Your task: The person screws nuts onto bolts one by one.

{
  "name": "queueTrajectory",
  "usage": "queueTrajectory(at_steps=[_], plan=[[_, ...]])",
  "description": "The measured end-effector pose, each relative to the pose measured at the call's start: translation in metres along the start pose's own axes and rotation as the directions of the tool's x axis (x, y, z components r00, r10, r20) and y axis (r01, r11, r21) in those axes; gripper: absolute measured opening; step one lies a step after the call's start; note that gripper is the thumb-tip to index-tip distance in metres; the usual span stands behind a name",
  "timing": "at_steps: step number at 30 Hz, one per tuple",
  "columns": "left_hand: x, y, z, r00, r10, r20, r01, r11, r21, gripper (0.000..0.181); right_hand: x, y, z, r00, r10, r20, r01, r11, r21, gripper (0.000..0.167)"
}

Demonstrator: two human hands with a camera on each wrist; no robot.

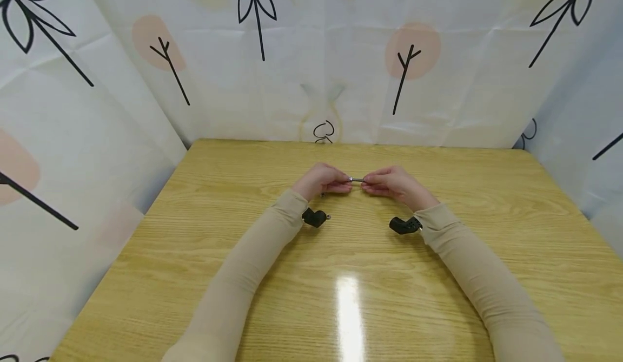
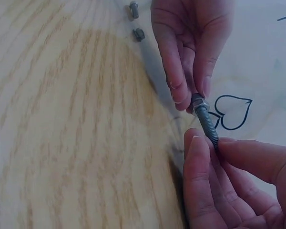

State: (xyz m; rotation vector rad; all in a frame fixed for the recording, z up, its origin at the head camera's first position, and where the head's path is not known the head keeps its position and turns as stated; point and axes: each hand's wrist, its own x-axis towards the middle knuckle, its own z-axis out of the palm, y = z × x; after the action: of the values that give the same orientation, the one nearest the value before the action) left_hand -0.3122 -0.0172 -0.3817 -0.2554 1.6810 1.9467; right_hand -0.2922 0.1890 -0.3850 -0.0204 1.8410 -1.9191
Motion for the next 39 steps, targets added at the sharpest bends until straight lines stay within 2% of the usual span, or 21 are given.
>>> queueTrajectory(at_steps=[5, 13, 18, 33, 39], plan=[[0.002, 0.0, 0.005, 0.998, -0.047, -0.036, 0.048, 0.999, 0.01, 0.007, 0.0, 0.0, -0.001, 0.999, 0.039, -0.011, -0.039, 0.999, 0.004, 0.037], [0.004, -0.002, 0.008, 0.996, -0.054, -0.07, 0.055, 0.998, 0.014, 0.006, 0.001, -0.001, -0.004, 0.998, 0.065, -0.013, -0.065, 0.997, -0.048, 0.033], [0.005, -0.002, 0.008, 0.995, -0.047, -0.083, 0.05, 0.998, 0.032, 0.006, 0.004, -0.001, -0.008, 0.997, 0.083, -0.011, -0.083, 0.993, -0.082, 0.031], [0.004, 0.0, 0.007, 0.995, -0.024, -0.101, 0.034, 0.994, 0.101, 0.006, 0.004, -0.011, -0.005, 0.99, 0.142, -0.022, -0.143, 0.989, -0.034, 0.034], [0.006, 0.0, 0.005, 0.995, -0.016, -0.101, 0.026, 0.994, 0.106, 0.008, 0.007, -0.008, -0.005, 0.99, 0.135, -0.033, -0.136, 0.99, -0.04, 0.036]])
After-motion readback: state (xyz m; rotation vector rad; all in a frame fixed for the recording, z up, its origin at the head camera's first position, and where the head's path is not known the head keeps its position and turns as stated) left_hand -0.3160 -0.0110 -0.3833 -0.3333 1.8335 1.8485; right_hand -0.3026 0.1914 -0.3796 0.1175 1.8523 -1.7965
